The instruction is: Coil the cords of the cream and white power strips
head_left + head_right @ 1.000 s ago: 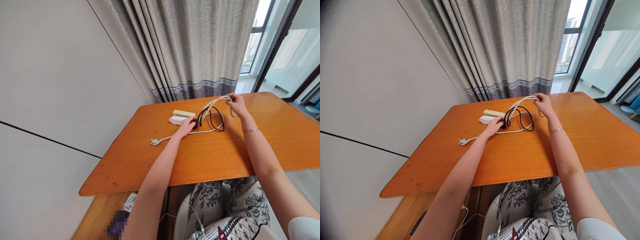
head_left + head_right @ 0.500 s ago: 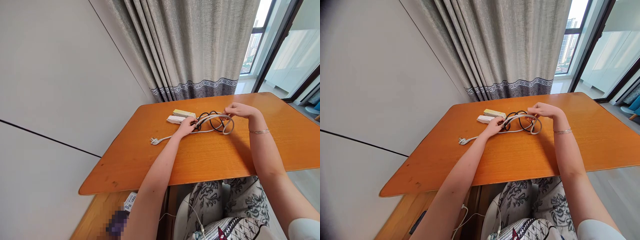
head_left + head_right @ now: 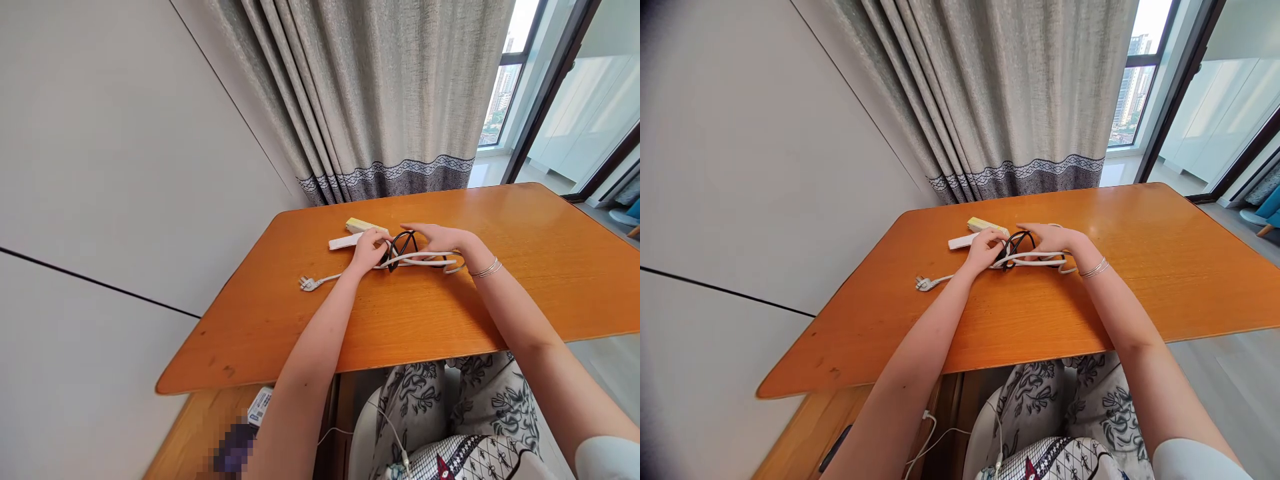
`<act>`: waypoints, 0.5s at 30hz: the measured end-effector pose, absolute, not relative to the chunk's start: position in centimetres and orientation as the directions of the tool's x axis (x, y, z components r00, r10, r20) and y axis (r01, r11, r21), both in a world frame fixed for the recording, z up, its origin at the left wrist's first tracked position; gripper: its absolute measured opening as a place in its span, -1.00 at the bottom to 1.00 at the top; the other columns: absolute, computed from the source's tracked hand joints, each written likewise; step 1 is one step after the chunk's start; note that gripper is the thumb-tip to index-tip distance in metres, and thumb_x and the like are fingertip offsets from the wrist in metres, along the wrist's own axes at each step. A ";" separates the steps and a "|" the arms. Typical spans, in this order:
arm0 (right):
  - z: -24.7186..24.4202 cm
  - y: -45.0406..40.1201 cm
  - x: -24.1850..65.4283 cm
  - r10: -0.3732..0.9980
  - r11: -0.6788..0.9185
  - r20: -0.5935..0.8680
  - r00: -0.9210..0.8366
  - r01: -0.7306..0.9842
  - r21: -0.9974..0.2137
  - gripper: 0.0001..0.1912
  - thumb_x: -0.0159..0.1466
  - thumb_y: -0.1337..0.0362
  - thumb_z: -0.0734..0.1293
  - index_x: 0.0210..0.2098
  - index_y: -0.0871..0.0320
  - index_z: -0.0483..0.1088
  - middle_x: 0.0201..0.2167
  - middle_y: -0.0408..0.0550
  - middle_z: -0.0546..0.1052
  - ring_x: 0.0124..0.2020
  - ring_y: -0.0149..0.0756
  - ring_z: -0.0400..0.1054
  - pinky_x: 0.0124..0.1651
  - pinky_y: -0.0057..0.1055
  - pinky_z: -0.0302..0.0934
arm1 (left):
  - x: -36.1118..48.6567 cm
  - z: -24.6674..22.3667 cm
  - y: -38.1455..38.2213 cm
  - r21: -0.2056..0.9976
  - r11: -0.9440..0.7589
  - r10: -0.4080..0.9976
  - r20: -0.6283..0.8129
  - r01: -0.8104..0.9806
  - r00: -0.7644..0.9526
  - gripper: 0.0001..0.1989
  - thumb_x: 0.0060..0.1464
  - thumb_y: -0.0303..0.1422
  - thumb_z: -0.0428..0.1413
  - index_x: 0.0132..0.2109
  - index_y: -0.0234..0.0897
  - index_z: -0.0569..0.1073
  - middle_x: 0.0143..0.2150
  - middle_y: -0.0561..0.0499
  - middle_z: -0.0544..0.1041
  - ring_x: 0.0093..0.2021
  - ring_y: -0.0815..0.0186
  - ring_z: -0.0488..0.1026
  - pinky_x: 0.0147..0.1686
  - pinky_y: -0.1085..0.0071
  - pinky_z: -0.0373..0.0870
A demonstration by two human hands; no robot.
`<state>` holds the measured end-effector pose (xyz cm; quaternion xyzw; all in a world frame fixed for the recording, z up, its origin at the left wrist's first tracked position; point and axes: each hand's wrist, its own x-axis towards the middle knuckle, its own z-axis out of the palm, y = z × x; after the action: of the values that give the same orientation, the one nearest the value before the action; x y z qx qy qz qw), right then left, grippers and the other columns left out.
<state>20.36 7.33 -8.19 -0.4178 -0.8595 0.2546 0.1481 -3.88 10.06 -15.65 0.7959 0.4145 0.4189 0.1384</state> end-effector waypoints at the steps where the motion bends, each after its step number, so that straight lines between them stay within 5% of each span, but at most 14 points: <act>1: -8.3 7.2 19.8 0.794 0.511 0.011 -0.608 0.658 -0.553 -0.08 0.09 0.14 0.54 0.38 0.17 0.24 0.37 0.19 0.33 0.36 0.02 0.24 0.38 -0.10 0.13 | -3.9 -15.6 10.0 0.552 -0.628 0.767 0.559 0.548 0.316 -0.75 0.04 -0.58 0.09 -0.30 -0.22 0.63 -0.22 -0.02 0.59 -0.11 0.22 0.52 0.01 0.24 0.44; 7: -7.0 6.6 19.3 0.814 0.527 0.104 -0.571 0.652 -0.545 -0.69 0.20 0.34 0.39 -0.06 0.20 0.57 -0.13 0.01 0.65 -0.13 -0.18 0.51 -0.04 -0.34 0.33 | -3.9 -15.4 9.9 0.493 -0.622 0.767 0.542 0.608 0.344 -0.74 0.03 -0.59 0.12 -0.31 -0.19 0.66 -0.20 -0.02 0.59 -0.09 0.19 0.51 0.04 0.20 0.44; 15: -5.7 6.6 21.3 0.748 0.658 0.420 -0.514 0.497 -0.565 -0.85 0.16 0.24 0.38 -0.32 0.16 0.58 -0.36 -0.05 0.57 -0.31 -0.27 0.41 -0.17 -0.35 0.26 | -3.8 -16.0 10.2 0.517 -0.586 0.789 0.540 0.625 0.293 -0.73 0.07 -0.58 0.11 -0.25 -0.19 0.66 -0.17 -0.03 0.57 -0.06 0.19 0.51 0.07 0.20 0.44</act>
<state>21.26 6.63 -5.68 -0.3666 -0.8489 0.1906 0.3297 -3.85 10.20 -16.00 0.7972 0.4433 0.3965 0.1036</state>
